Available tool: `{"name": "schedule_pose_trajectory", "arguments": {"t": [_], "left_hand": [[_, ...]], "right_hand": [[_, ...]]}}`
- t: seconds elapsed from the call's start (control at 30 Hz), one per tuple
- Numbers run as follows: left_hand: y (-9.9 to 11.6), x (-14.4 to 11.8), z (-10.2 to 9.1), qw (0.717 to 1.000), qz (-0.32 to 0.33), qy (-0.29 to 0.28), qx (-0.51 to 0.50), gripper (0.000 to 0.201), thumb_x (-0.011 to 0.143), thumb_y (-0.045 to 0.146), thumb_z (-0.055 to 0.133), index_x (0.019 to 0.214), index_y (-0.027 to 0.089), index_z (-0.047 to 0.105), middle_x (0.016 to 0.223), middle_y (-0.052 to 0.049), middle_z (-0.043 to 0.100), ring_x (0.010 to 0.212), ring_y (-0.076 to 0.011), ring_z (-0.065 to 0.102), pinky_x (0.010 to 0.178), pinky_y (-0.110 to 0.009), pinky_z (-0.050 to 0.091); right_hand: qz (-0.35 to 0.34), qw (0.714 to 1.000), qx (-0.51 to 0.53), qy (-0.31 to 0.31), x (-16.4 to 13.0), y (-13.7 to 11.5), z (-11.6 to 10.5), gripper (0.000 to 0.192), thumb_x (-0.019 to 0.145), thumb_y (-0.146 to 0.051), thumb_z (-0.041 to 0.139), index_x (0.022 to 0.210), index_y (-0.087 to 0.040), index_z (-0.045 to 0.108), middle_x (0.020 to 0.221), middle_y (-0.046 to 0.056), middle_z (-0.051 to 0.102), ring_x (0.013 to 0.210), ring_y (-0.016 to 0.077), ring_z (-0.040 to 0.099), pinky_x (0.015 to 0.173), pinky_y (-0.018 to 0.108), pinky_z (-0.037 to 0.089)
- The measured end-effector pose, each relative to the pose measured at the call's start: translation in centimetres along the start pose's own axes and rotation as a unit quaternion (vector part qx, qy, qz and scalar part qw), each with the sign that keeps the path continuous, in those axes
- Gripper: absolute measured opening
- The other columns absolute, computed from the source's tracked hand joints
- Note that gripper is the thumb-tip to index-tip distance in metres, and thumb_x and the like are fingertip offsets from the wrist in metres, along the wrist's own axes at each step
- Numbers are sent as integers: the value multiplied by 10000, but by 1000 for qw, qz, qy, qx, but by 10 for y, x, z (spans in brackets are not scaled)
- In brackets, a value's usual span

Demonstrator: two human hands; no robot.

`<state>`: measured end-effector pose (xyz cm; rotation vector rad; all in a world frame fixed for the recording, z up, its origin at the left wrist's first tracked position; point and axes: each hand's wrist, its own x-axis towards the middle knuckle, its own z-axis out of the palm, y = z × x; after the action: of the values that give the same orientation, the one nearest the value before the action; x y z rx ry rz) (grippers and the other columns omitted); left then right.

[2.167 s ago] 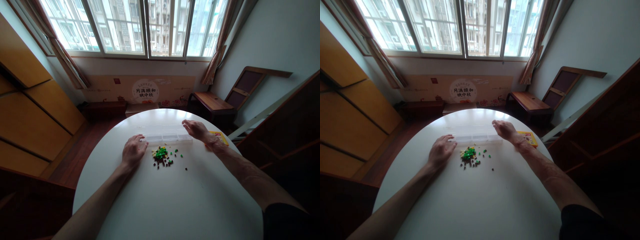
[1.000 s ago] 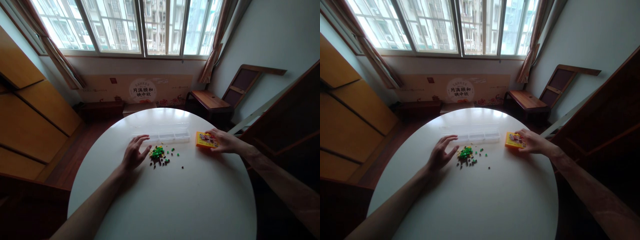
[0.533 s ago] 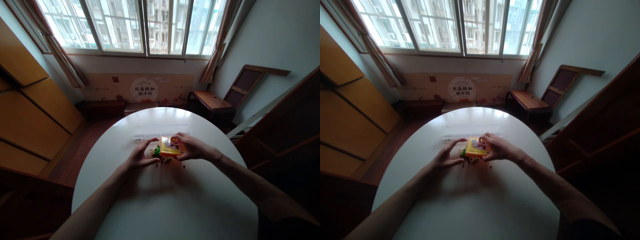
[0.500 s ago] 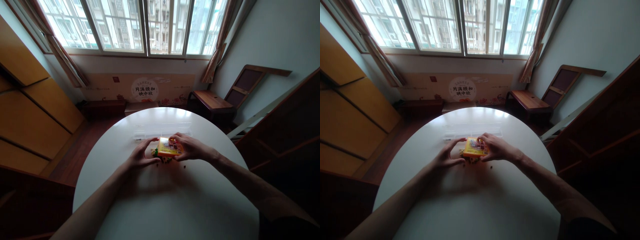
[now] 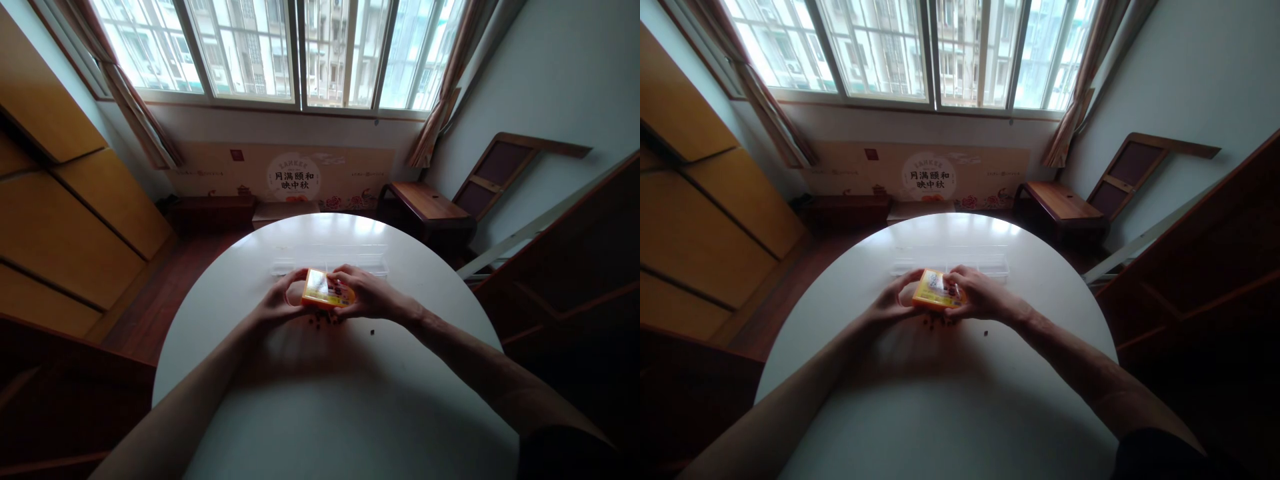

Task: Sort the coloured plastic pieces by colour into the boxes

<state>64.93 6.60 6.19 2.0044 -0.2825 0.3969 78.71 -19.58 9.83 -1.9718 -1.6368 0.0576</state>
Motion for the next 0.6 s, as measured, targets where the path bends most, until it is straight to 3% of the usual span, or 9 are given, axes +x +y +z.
{"name": "schedule_pose_trajectory", "arguments": {"t": [0.37, 0.5, 0.6], "left_hand": [[-4, -3, -6, 999, 8, 10, 43, 860, 796, 516, 972, 1508, 197, 612, 1472, -171, 706, 1370, -393, 685, 1211, -560, 557], [-1, -3, -11, 995, 53, 15, 79, 861, 828, 496, 951, 1551, 209, 580, 1477, -173, 699, 1380, -382, 681, 1204, -573, 562], [3, -2, -14, 993, 74, 18, 90, 874, 837, 471, 947, 1576, 214, 560, 1484, -180, 691, 1372, -365, 682, 1200, -560, 566]], "right_hand": [[10, 998, 68, -18, -3, 10, -3, 711, 914, -427, 838, 1544, -188, 611, 1484, 181, 647, 1237, 315, 710, 1095, 455, 587], [2, 994, 105, -13, -1, 9, -6, 578, 1013, -431, 686, 1534, -196, 594, 1459, 163, 687, 1285, 334, 691, 1124, 505, 559], [-21, 988, 151, 5, 0, 6, -6, 583, 1092, -577, 545, 1531, -194, 580, 1462, 165, 694, 1290, 354, 684, 1107, 519, 566]]}}
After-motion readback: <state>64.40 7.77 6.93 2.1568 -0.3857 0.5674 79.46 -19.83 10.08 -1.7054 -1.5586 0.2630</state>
